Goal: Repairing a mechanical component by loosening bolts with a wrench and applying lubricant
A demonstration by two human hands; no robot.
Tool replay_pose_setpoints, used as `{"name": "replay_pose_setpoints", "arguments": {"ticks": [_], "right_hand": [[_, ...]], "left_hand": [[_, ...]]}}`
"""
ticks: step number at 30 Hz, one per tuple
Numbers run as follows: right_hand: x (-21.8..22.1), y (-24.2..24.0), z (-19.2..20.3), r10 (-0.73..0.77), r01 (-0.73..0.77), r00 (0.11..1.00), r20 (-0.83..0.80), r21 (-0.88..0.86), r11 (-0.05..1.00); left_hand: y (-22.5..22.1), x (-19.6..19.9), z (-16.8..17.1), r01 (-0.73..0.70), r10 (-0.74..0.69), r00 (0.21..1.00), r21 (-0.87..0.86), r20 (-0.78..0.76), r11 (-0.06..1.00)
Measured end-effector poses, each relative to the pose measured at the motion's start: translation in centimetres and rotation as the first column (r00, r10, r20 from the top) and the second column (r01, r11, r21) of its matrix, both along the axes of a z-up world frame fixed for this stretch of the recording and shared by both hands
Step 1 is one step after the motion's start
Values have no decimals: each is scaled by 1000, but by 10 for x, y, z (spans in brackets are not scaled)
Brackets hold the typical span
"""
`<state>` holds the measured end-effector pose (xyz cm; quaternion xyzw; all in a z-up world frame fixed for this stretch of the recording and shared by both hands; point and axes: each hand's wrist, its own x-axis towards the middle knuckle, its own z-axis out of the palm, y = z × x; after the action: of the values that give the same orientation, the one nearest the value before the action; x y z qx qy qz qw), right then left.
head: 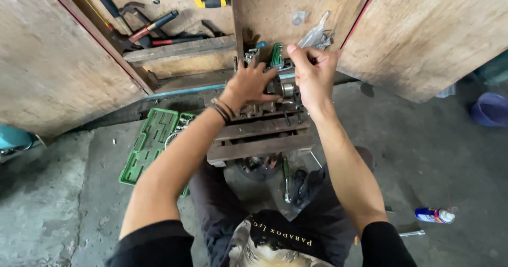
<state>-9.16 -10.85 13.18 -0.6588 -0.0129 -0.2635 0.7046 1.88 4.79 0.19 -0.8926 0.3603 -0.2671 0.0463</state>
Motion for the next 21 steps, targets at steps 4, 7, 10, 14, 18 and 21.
{"name": "replay_pose_setpoints", "arguments": {"ticks": [4,7,10,14,18,21], "right_hand": [[2,0,0,7,-7,1000,11,-14,1000],[0,-2,7,19,-18,1000,7,-51,999],[-5,2,8,35,-36,999,-21,-23,999],[-7,1,10,41,-42,999,-22,-24,999],[-10,5,7,26,-26,999,-19,-21,999],[-23,9,20,39,-37,999,13,-91,995]], "left_hand": [[11,-3,31,99,-63,943,95,-328,991],[10,6,35,135,-65,927,169,-370,976],[13,10,25,50,-8,951,128,-309,991],[16,12,25,-89,57,932,-74,-358,993],[15,12,16,-189,109,901,-154,-420,970],[12,6,30,-221,139,893,-149,-428,964]]}}
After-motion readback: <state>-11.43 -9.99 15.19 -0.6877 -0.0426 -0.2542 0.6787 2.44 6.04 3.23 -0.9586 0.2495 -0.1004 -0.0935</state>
